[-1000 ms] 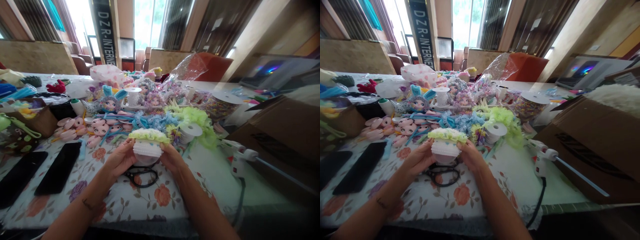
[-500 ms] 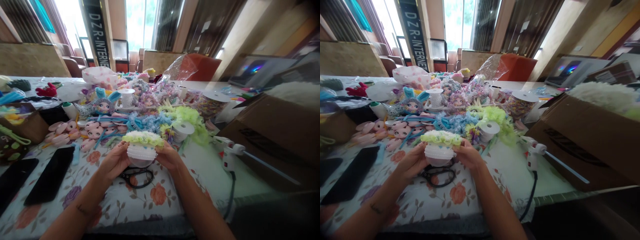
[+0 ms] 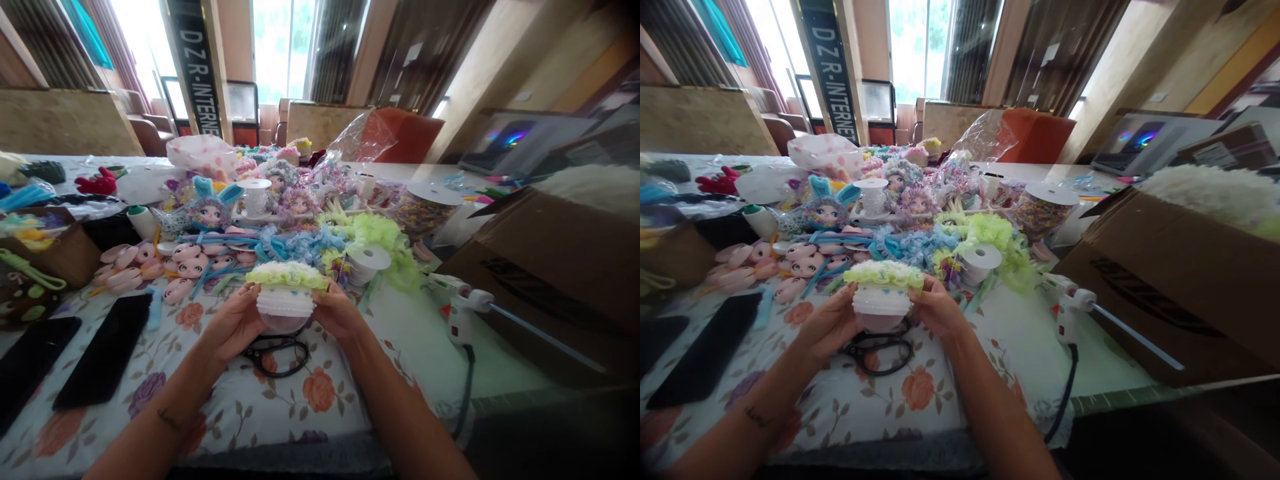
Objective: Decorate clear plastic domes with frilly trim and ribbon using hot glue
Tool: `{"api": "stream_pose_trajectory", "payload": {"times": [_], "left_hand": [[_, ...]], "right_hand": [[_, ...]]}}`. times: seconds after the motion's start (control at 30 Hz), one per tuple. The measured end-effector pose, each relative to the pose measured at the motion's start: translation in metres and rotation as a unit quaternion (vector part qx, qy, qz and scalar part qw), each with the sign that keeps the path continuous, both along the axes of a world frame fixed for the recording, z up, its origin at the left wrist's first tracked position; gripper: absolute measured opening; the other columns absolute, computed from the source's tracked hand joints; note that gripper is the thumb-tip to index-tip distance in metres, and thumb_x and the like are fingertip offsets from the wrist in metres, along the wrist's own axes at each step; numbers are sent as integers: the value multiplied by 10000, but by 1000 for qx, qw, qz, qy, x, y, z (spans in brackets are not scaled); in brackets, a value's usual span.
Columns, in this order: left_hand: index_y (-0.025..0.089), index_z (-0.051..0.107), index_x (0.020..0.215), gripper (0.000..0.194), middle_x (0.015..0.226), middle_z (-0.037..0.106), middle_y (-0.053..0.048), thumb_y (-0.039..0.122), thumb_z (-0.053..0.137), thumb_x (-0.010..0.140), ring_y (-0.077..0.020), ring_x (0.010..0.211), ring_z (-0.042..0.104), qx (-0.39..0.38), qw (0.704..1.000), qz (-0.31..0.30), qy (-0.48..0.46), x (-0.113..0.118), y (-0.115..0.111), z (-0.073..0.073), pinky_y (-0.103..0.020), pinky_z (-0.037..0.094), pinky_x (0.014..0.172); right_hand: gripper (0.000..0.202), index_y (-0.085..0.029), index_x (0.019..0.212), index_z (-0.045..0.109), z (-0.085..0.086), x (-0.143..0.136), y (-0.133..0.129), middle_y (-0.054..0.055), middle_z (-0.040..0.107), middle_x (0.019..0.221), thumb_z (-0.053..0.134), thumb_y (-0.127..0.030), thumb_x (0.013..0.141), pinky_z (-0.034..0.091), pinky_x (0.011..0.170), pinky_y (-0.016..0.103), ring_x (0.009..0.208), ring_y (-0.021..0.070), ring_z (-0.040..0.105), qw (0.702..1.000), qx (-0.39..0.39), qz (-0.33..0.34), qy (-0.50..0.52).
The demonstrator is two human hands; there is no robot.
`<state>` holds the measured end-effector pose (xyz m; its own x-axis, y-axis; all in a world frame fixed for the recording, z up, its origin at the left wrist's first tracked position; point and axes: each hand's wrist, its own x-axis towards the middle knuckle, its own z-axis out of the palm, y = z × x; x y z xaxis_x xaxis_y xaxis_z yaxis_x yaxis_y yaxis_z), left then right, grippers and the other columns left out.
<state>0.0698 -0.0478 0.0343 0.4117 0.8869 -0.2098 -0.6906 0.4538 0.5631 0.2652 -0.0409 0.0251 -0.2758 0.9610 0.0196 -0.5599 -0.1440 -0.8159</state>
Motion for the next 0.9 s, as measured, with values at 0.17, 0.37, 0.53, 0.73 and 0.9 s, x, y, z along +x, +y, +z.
{"api": "stream_pose_trajectory", "payload": {"times": [0.17, 0.37, 0.53, 0.73, 0.9], "left_hand": [[180, 585, 1182, 318, 1095, 726, -67, 182, 648, 870, -201, 984, 705, 17, 999, 39, 0, 1, 0, 5, -356, 577, 906], [171, 612, 1033, 190, 1060, 729, -53, 172, 672, 853, -190, 958, 702, 47, 993, 108, 16, -3, 11, 6, -357, 593, 868], [195, 617, 935, 177, 990, 739, -13, 140, 721, 804, -156, 933, 700, 93, 982, 163, 21, -6, 18, 4, -289, 579, 864], [232, 623, 1051, 336, 1009, 736, -10, 201, 779, 755, -157, 952, 692, 137, 969, 185, 86, -1, 15, 2, -262, 554, 858], [212, 653, 1012, 285, 1003, 725, -21, 258, 780, 761, -148, 893, 680, 200, 951, 172, 159, 2, 11, -2, -227, 533, 803]], "right_hand": [[428, -195, 957, 734, 5, -6, 1, 65, 768, 953, 882, -310, 572, 564, 716, 307, 820, 213, 708, 999, -45, -17, 3], [319, -200, 847, 669, 4, -21, 0, 19, 718, 805, 821, -417, 671, 535, 660, 294, 700, 164, 657, 977, -73, -186, -74], [258, -209, 872, 714, 4, -29, -13, 41, 701, 789, 581, -429, 889, 502, 759, 346, 763, 204, 643, 872, 107, -370, -303], [303, -204, 1003, 738, 11, -44, -16, 95, 721, 1074, 590, -438, 880, 499, 855, 351, 990, 259, 647, 878, 150, -285, -354], [368, -161, 928, 724, 11, -42, -7, 90, 715, 914, 654, -499, 799, 498, 739, 333, 870, 259, 636, 897, 108, -226, -365]]}}
